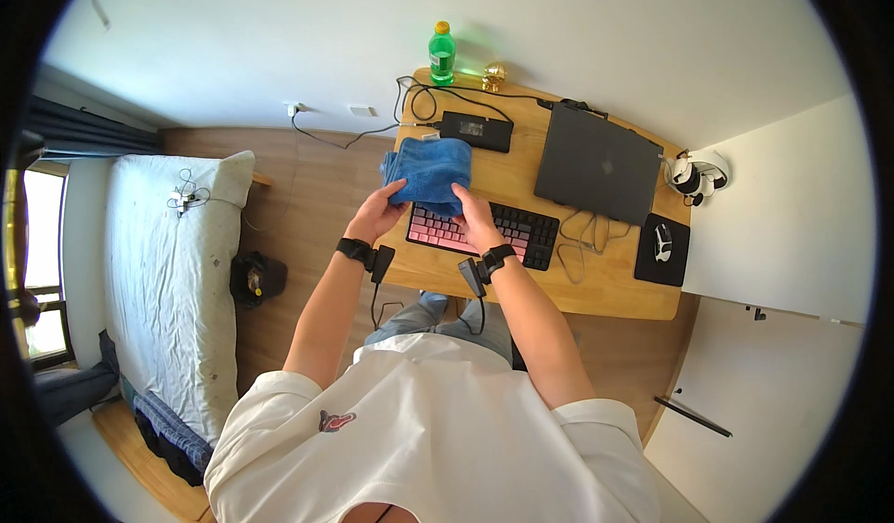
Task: The person wipes a keyboard with a blue cloth, then places the keyboard into a wooden cabinet. The person also handles a small black device and a white cup before returning to the desk to wipe the keyboard again.
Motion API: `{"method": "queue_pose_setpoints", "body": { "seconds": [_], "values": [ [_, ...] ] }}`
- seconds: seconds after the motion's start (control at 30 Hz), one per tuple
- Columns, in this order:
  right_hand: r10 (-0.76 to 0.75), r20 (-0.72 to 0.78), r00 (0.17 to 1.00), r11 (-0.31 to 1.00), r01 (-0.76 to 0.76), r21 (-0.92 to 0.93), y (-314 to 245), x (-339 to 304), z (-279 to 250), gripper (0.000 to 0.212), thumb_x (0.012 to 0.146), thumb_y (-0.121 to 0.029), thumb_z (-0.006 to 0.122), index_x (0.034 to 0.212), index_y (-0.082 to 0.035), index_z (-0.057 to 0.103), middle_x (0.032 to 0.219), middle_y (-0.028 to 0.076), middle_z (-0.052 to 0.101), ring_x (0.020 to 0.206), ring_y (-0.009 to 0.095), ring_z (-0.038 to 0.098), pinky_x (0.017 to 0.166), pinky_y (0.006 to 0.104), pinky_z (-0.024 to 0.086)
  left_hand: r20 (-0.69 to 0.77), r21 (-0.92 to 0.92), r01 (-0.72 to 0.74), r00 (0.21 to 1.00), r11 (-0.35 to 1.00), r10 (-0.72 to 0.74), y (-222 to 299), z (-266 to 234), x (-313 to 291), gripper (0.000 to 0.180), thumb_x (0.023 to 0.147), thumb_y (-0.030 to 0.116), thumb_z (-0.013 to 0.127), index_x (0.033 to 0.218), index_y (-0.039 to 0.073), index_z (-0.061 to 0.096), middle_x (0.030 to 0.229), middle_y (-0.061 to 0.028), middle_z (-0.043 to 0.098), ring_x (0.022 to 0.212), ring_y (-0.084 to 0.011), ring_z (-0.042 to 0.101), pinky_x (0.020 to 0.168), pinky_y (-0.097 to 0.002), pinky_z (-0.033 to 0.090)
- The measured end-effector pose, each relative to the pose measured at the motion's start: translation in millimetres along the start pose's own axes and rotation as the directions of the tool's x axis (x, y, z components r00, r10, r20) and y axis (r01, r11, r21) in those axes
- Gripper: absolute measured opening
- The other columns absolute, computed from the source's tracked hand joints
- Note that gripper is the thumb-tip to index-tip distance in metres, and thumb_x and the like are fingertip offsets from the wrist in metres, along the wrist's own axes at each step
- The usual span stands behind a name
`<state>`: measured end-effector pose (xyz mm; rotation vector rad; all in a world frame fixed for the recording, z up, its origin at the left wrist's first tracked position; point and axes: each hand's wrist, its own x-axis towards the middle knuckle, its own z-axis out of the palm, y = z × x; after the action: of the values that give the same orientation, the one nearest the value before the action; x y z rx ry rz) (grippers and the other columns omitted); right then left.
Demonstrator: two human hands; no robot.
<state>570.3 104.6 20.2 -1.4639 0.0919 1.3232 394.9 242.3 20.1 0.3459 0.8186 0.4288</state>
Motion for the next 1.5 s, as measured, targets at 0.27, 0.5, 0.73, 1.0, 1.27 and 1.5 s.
{"method": "queue_pose_setpoints", "body": {
  "seconds": [0.27, 0.5, 0.73, 1.0, 1.27, 1.5],
  "values": [
    [-0.024, 0.145, 0.989, 0.992, 0.006, 0.128, -19.2, -24.8, -11.2, 0.032, 0.095, -0.023, 0.066, 0.122, -0.009, 0.059, 0.121, 0.006, 0.063, 0.114, 0.02, 0.055, 0.09, 0.0384, 0.046, 0.006, 0.295, -0.064, 0.998, 0.953, 0.066, 17.7, 29.1, -35.7, 0.037, 0.092, 0.013, 0.073, 0.121, 0.001, 0.053, 0.111, -0.0088, 0.063, 0.099, -0.0174, 0.063, 0.079, -0.0309, 0.056],
    [-0.175, 0.108, 0.979, 0.968, 0.151, 0.203, -31.3, -46.3, -46.1, 0.049, 0.089, -0.012, 0.068, 0.133, -0.002, 0.049, 0.125, 0.011, 0.058, 0.11, 0.022, 0.056, 0.093, 0.0413, 0.045, 0.026, 0.616, -0.263, 0.949, 0.743, 0.315, -3.3, 70.7, -40.3, 0.059, 0.087, 0.021, 0.078, 0.132, 0.0, 0.046, 0.11, -0.0131, 0.064, 0.094, -0.0207, 0.067, 0.071, -0.0333, 0.059],
    [-0.208, -0.051, 0.977, 0.939, 0.214, 0.268, -49.5, -70.3, -91.6, 0.058, 0.085, -0.007, 0.071, 0.138, -0.007, 0.045, 0.123, 0.011, 0.056, 0.11, 0.021, 0.055, 0.091, 0.0403, 0.044, 0.212, 0.887, -0.362, 0.871, 0.287, 0.444, -21.9, 130.8, -43.0, 0.052, 0.087, 0.026, 0.078, 0.128, 0.004, 0.055, 0.092, -0.0141, 0.068, 0.076, -0.0175, 0.067, 0.063, -0.0302, 0.054],
    [-0.328, -0.143, 0.934, 0.828, 0.357, 0.433, -58.3, -91.8, -163.0, 0.056, 0.085, -0.003, 0.069, 0.136, -0.003, 0.044, 0.113, 0.011, 0.061, 0.098, 0.017, 0.061, 0.083, 0.0296, 0.049, 0.35, 0.903, -0.395, 0.905, 0.171, 0.239, -57.0, 182.3, -15.9, 0.049, 0.09, 0.024, 0.075, 0.129, 0.003, 0.052, 0.091, -0.0162, 0.073, 0.079, -0.0202, 0.069, 0.068, -0.0329, 0.053],
    [-0.429, -0.392, 0.814, 0.701, 0.573, 0.425, -39.0, -124.7, -257.9, 0.061, 0.083, 0.001, 0.069, 0.138, -0.001, 0.042, 0.12, 0.014, 0.059, 0.105, 0.019, 0.06, 0.091, 0.0323, 0.051, 0.608, 0.788, -0.609, 0.793, 0.088, 0.037, -140.5, 246.6, 19.2, 0.045, 0.092, 0.02, 0.072, 0.127, 0.003, 0.049, 0.089, -0.0186, 0.07, 0.076, -0.0266, 0.068, 0.067, -0.0359, 0.051],
    [-0.44, -0.529, 0.726, 0.607, 0.675, 0.42, -20.3, -152.0, -309.6, 0.058, 0.083, 0.007, 0.064, 0.137, -0.001, 0.043, 0.122, 0.011, 0.059, 0.109, 0.019, 0.059, 0.094, 0.0324, 0.05, 0.634, 0.773, -0.617, 0.762, 0.151, -0.134, -206.2, 274.6, 29.0, 0.047, 0.095, 0.016, 0.069, 0.133, 0.004, 0.044, 0.107, -0.0184, 0.069, 0.089, -0.0231, 0.069, 0.078, -0.0343, 0.055]
  ]
}}
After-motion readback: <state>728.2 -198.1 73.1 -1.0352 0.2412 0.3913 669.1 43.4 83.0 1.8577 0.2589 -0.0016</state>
